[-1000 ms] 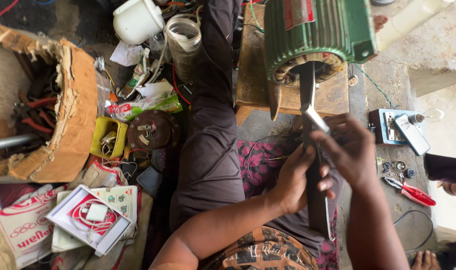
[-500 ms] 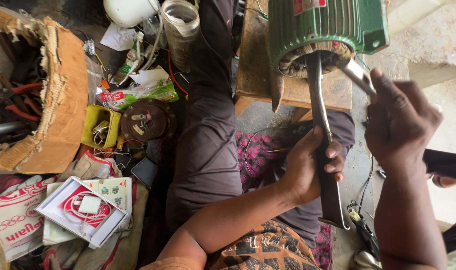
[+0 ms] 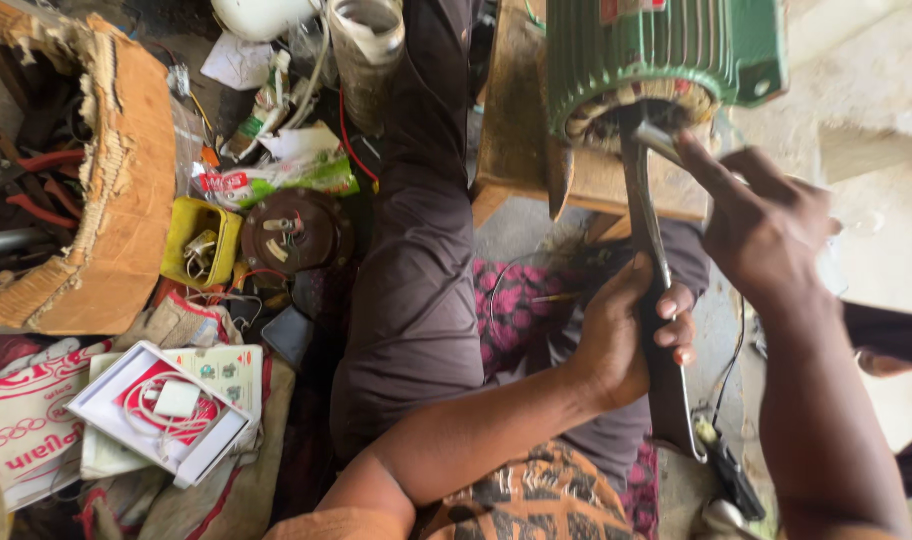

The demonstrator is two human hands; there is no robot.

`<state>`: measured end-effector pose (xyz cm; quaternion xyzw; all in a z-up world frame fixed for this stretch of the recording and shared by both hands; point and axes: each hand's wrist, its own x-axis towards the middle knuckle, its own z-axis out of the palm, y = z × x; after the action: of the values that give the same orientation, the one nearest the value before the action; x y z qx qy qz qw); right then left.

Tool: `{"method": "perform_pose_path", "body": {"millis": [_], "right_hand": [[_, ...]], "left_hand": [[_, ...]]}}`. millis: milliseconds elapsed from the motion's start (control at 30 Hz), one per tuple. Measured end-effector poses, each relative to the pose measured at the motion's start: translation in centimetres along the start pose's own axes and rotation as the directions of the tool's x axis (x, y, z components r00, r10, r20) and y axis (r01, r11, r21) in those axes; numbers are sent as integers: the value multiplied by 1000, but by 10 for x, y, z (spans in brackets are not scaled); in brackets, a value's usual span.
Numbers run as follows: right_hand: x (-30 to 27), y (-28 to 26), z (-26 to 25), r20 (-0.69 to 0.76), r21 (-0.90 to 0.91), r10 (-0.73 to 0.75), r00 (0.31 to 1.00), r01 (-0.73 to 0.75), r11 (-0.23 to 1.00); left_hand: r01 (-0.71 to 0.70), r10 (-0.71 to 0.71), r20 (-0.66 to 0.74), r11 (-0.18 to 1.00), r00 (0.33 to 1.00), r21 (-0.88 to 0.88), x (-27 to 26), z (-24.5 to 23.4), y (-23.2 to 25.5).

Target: The person uses a flat metal tool to scrape and clean the interior windings of a green electric motor placed on a small wooden stool. They repeatedly insert the tool into the motor opening and scrape along the inner surface, occasionally adjusting the motor's position.

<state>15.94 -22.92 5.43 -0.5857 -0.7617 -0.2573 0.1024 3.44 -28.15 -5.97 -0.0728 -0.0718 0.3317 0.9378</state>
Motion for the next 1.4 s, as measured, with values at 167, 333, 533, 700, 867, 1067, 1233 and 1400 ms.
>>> {"method": "perform_pose_path", "body": {"millis": [167, 333, 533, 700, 867, 1067, 1233, 1400], "right_hand": [[-11, 21, 2, -184, 239, 55, 981, -9, 971], [-21, 19, 9, -275, 290, 56, 960, 27, 957], [-8, -2, 3, -45, 176, 52, 998, -43, 983], [-5, -6, -15, -134, 327, 102, 986, -54, 943], [-4, -14, -9, -220, 398, 176, 959, -77, 914], [-4, -11, -13, -52, 218, 85, 995, -72, 973], [-6, -3, -8, -252, 343, 115, 961, -22, 939], [-1, -12, -13, -36, 203, 80, 996, -71, 976]], "left_hand": [[7, -7, -58, 1000, 998, 4, -5, 10, -1], [-11, 16, -137, 999, 990, 38, -3, 16, -3], [1, 14, -161, 996, 987, 94, -4, 23, -3], [11, 23, -243, 990, 970, 137, -8, 38, -1], [41, -4, -265, 990, 964, 136, -10, 37, -3], [8, -2, -174, 999, 985, 34, -13, 29, -8], [-4, 1, -92, 999, 996, -38, -18, 21, -11], [26, -2, -219, 994, 976, 105, -19, 30, -10]]}}
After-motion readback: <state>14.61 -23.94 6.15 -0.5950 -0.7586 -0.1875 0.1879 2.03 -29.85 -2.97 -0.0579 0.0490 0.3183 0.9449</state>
